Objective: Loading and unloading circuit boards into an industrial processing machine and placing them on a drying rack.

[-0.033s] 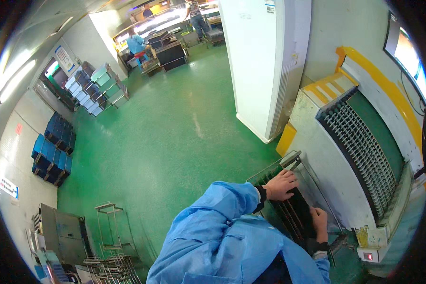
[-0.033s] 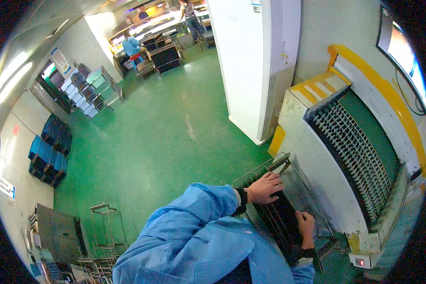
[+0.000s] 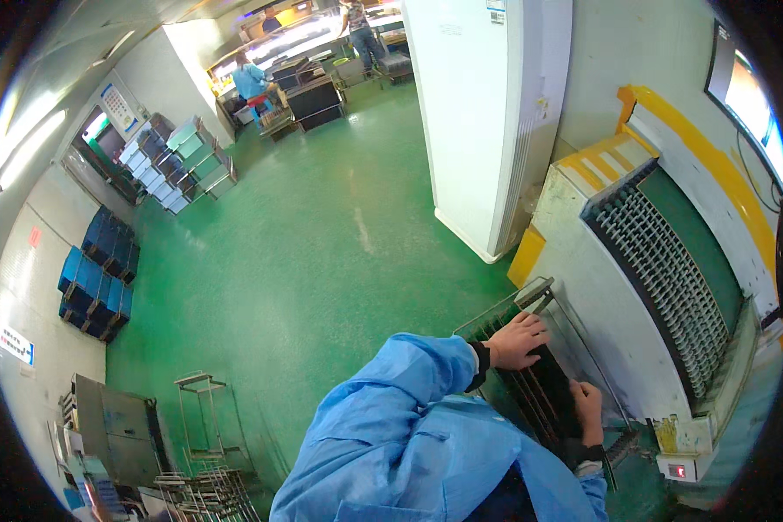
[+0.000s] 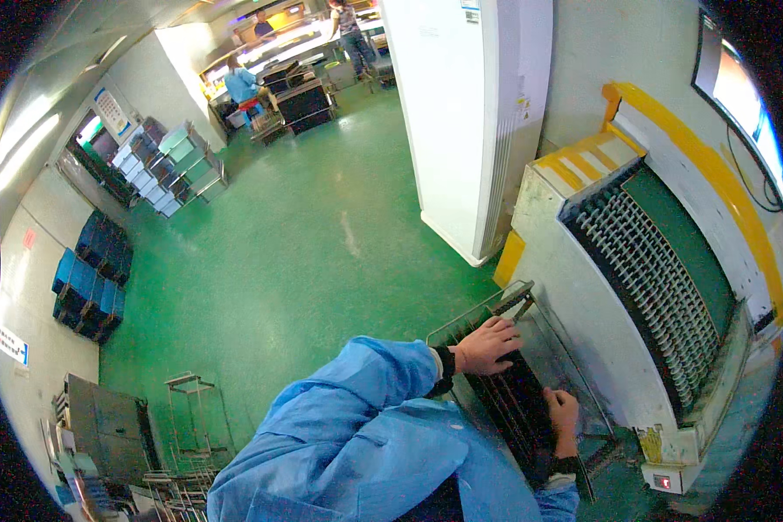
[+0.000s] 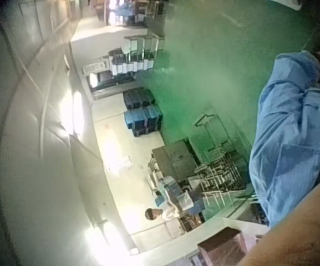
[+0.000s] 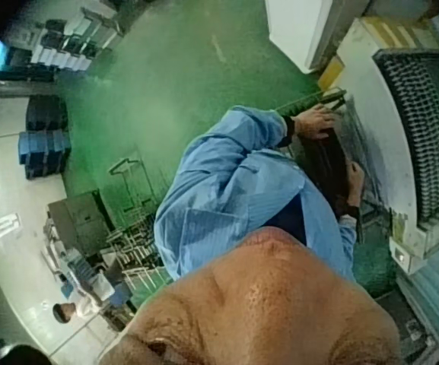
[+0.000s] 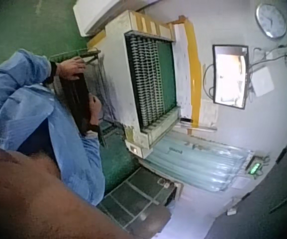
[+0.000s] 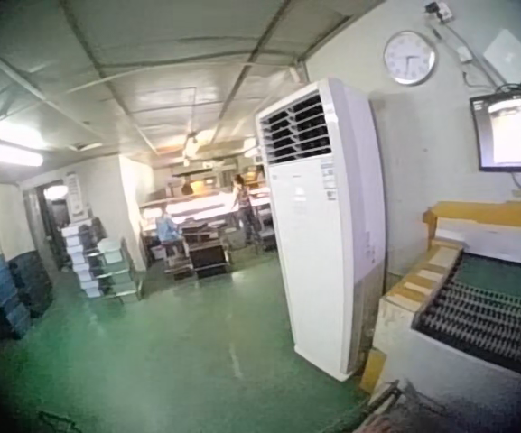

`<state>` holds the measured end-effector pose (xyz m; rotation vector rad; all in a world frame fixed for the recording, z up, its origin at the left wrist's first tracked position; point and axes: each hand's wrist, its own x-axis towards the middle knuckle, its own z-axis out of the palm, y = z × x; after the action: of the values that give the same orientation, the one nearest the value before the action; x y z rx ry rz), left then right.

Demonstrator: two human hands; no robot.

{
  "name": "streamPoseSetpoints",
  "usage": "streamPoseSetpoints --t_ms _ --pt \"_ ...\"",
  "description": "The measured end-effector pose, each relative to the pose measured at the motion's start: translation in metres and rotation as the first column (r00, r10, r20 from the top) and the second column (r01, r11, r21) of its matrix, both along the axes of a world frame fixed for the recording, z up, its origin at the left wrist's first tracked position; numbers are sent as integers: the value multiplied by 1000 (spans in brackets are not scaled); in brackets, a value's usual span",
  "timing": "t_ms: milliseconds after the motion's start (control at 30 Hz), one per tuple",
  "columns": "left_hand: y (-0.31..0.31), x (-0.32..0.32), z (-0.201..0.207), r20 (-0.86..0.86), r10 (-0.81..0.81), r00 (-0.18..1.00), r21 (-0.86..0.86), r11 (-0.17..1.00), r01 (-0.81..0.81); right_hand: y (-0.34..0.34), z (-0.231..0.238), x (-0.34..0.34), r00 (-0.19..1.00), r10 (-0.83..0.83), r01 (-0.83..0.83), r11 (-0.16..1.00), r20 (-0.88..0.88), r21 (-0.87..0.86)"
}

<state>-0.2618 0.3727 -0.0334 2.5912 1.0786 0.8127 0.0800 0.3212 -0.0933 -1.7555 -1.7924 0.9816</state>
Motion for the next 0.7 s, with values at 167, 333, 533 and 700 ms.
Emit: streamPoseSetpoints --t_ms 167,333,533,700 --pt "-3 -4 2 31 1 1000 28 1000 -2 3 -6 2 998 -22 20 998 -51 -55" --pt "-3 -3 3 31 1 1000 36 999 -2 7 -5 6 997 -23 16 995 -68 -103" --pt "-3 -5 -1 52 -15 999 22 1000 14 11 8 5 976 -124 77 966 -179 -247" --pt "-4 -4 1 80 -14 997 36 999 11 21 4 15 981 -142 110 968 -131 -224"
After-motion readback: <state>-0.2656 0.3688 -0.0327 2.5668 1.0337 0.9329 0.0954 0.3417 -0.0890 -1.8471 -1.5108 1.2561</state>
